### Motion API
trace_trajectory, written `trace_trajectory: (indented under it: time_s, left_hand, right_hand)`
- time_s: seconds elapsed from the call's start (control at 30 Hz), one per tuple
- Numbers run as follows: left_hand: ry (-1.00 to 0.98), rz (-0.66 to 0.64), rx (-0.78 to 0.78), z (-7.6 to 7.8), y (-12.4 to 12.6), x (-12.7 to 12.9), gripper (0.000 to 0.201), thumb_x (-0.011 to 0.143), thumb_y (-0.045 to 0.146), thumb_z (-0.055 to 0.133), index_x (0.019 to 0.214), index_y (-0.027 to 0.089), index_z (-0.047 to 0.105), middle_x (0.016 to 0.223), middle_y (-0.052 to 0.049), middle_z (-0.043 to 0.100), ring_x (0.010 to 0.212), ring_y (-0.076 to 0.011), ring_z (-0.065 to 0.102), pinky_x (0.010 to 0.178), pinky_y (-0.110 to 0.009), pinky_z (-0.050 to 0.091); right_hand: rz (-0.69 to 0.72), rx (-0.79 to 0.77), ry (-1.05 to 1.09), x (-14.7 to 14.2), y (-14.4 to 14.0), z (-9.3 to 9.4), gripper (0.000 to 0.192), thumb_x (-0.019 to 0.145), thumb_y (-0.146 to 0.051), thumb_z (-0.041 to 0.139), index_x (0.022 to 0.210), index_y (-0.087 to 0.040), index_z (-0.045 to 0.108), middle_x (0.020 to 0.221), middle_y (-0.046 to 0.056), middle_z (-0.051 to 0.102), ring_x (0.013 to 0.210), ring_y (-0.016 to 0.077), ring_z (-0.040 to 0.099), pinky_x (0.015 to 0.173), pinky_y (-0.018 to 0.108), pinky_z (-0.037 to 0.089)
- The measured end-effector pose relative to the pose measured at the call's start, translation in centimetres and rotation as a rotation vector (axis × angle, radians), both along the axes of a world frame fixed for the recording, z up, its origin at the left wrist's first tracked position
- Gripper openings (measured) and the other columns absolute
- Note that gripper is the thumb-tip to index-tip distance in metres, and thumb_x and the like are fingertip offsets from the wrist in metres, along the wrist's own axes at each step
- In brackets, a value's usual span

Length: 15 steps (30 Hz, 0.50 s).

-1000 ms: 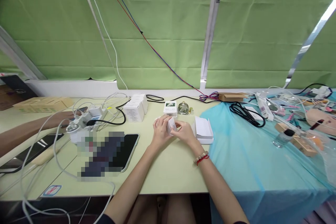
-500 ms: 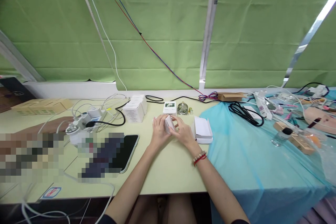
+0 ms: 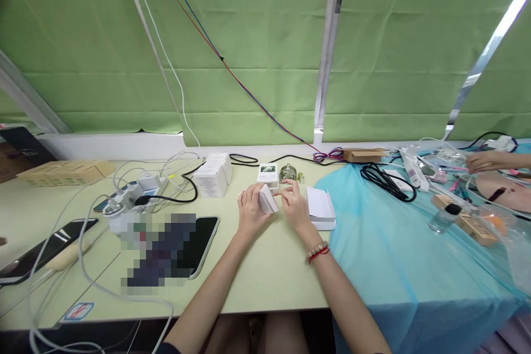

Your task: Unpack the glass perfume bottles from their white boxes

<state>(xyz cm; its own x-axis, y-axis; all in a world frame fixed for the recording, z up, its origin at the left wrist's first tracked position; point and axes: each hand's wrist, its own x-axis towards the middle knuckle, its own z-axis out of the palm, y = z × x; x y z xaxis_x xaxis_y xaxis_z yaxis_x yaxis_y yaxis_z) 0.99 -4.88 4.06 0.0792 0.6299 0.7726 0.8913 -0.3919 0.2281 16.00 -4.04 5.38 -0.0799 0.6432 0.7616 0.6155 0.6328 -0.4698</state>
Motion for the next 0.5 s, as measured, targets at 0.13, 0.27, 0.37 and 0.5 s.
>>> trace_trajectory:
  time_s: [0.13,0.27,0.37,0.5]
  left_hand:
    - [0.016,0.015,0.01,-0.3,0.1,0.3,0.051,0.076,0.032,0.053,0.124,0.018,0.043,0.123,-0.013,0.054,0.119,-0.0237,0.045,0.105,-0.04,0.022]
    - [0.018,0.03,0.011,-0.3,0.3,0.4,0.05,0.077,0.032,0.054,0.124,0.018,0.043,0.123,-0.013,0.055,0.119,-0.0242,0.046,0.105,-0.04,0.021]
    - [-0.009,0.056,0.024,-0.1,0.3,0.4,0.053,0.075,0.032,0.056,0.124,0.018,0.043,0.122,-0.013,0.056,0.117,-0.0247,0.047,0.103,-0.04,0.024]
    - [-0.045,0.066,0.034,0.0,0.4,0.3,0.055,0.074,0.034,0.057,0.123,0.016,0.043,0.12,-0.014,0.056,0.115,-0.0249,0.049,0.102,-0.04,0.025]
  right_hand:
    - [0.023,0.107,-0.005,-1.0,-0.7,0.1,0.016,0.079,-0.026,0.056,0.089,-0.022,0.067,0.106,0.008,0.053,0.087,0.0166,0.059,0.066,0.028,0.054]
    - [0.032,0.183,-0.072,-1.2,-0.6,-0.2,0.014,0.082,-0.027,0.057,0.08,-0.025,0.07,0.107,0.006,0.055,0.09,0.0158,0.057,0.072,0.03,0.054]
    - [-0.009,0.19,-0.098,-0.8,-0.3,-0.4,0.02,0.086,-0.023,0.052,0.093,-0.028,0.07,0.114,0.006,0.055,0.094,0.0161,0.057,0.076,0.031,0.053]
    - [-0.052,0.126,-0.128,-0.6,-0.1,-0.3,0.025,0.086,-0.019,0.048,0.098,-0.028,0.068,0.115,0.006,0.054,0.098,0.0179,0.055,0.078,0.032,0.052]
